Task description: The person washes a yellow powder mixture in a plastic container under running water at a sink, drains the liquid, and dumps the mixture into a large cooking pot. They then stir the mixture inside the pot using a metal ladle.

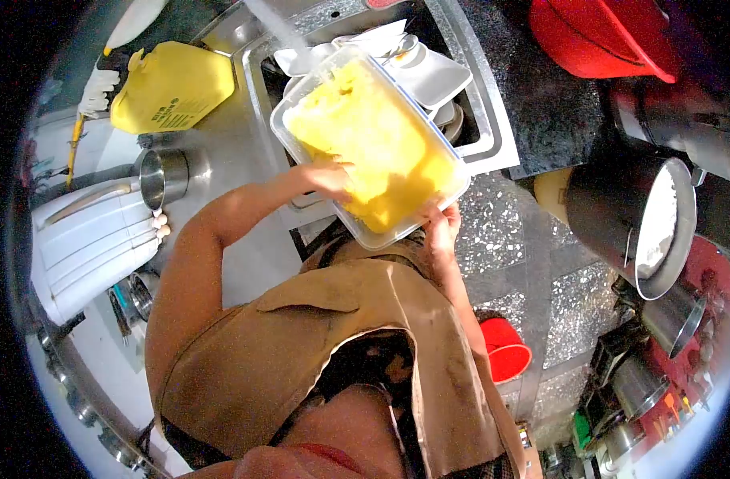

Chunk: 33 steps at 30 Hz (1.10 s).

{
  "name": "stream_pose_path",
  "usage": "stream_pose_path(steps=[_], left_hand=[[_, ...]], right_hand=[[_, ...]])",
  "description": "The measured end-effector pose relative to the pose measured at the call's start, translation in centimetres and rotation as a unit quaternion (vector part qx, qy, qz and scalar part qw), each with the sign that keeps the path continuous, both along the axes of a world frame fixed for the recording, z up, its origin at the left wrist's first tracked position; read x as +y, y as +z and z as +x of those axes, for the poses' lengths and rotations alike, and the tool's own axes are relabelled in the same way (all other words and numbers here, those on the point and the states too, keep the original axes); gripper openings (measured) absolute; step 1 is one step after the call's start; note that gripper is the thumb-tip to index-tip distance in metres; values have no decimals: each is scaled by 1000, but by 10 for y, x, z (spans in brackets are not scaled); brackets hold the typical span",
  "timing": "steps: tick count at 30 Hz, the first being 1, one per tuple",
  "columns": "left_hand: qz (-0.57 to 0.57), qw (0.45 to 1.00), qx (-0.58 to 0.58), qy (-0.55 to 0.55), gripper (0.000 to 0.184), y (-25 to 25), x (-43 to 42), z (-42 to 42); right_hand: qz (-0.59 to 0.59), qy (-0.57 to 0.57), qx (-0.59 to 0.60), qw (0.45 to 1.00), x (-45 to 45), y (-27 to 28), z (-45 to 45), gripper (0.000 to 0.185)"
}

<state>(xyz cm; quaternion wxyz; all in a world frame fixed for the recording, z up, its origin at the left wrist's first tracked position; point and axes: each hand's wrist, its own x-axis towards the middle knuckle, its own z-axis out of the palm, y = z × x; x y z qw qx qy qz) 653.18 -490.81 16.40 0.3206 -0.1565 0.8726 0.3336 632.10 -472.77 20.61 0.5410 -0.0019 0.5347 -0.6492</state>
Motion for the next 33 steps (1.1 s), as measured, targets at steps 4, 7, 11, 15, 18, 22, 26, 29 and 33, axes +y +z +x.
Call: stream_pose_path(steps=[4,7,11,15,18,22,26,29,33], left_hand=[[-128,990,-44,44,34,23,-25,0],[-202,969,-28,142,34,21,-47,3],[-158,922,-122,331,35,-13,-85,-23],[-70,921,-30,381,51,-27,-78,-71],[-101,920,-53,374,53,-27,-50,-125],[-136,908,-18,396,49,0,-12,-142],[-101,972,52,206,40,13,16,-149],[-89,994,-59,31,50,28,38,-149],[-81,993,-84,-19,34,50,52,-123]], right_hand=[[0,14,19,1000,1,-9,-3,16],[18,17,24,999,-1,-9,-3,14],[41,-9,14,999,-9,6,-1,14],[39,13,15,999,-6,-9,-8,21],[47,11,23,999,-9,-2,-10,23],[37,26,8,999,-11,1,-16,27],[40,28,9,999,-10,-5,-19,29],[26,33,16,999,-6,-9,-20,27],[2,11,14,1000,-2,-15,-20,25]])
